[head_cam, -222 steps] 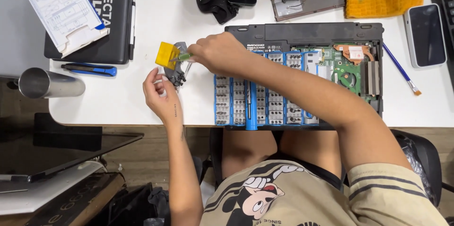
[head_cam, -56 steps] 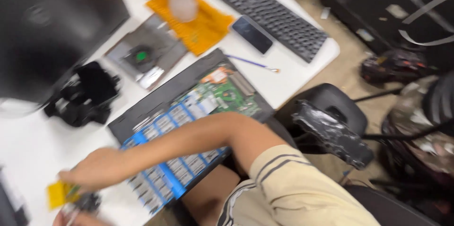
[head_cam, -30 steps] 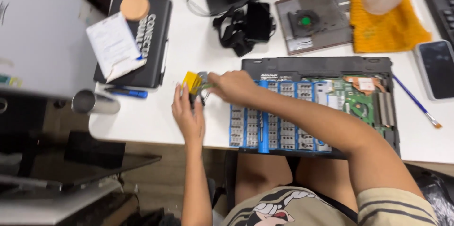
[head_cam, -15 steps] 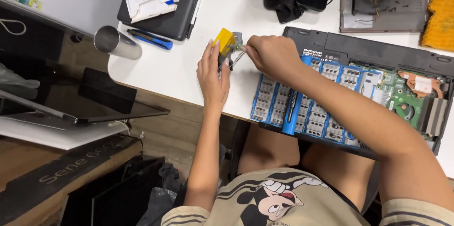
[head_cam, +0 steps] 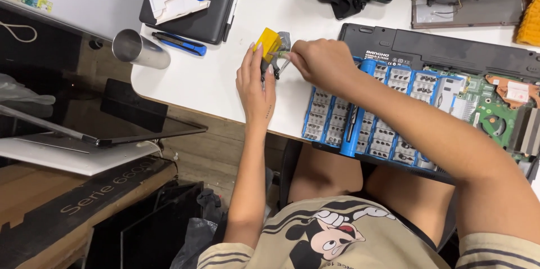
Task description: The person is disassembling a laptop using a screwdriver to remove screws and access internal components.
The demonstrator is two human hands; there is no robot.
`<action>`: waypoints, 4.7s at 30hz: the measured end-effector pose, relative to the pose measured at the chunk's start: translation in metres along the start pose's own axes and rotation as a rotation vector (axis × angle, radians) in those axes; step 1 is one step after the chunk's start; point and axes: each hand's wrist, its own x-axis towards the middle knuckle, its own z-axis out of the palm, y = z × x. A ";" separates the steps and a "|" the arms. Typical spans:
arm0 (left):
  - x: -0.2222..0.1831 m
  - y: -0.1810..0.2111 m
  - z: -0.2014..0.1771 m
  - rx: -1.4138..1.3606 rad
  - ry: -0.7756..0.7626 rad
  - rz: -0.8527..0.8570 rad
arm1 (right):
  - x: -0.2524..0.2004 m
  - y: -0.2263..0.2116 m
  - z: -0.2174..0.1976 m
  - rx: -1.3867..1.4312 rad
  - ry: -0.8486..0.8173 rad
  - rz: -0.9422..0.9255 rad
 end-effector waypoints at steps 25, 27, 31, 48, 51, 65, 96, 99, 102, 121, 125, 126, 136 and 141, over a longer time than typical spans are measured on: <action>0.004 0.008 -0.006 -0.017 -0.029 0.016 | 0.010 0.013 0.013 0.129 0.008 0.010; 0.005 0.013 -0.007 -0.034 -0.042 0.008 | 0.011 0.014 0.013 0.128 0.013 0.019; 0.004 0.016 -0.008 -0.039 -0.044 -0.001 | 0.010 0.015 0.006 0.320 -0.007 0.038; 0.006 0.018 -0.008 0.003 0.003 0.121 | 0.011 0.010 0.008 0.186 0.067 -0.007; 0.007 0.019 -0.009 -0.001 0.006 0.130 | 0.011 0.009 0.010 0.230 0.059 0.014; 0.004 0.015 -0.007 0.016 -0.028 0.098 | 0.017 0.009 0.025 0.263 0.063 -0.007; 0.000 0.029 -0.001 -0.182 -0.023 0.098 | -0.162 0.205 -0.142 0.680 0.557 0.496; -0.003 0.035 -0.001 -0.143 -0.017 0.098 | -0.235 0.287 -0.119 0.577 0.886 0.567; -0.002 0.044 0.000 -0.095 -0.020 0.098 | -0.270 0.296 -0.117 0.308 1.040 0.361; -0.003 0.039 0.008 0.044 0.000 0.106 | -0.289 0.300 -0.093 -0.003 0.937 0.215; -0.003 0.034 0.008 0.071 -0.009 0.110 | -0.288 0.302 -0.089 0.014 0.931 0.247; -0.003 0.033 0.008 0.075 -0.001 0.118 | -0.288 0.301 -0.089 0.009 0.927 0.230; 0.021 0.046 -0.003 0.094 0.176 0.304 | -0.290 0.301 -0.090 -0.043 0.907 0.204; 0.044 0.117 -0.008 0.090 0.166 0.419 | -0.291 0.304 -0.088 -0.086 0.895 0.209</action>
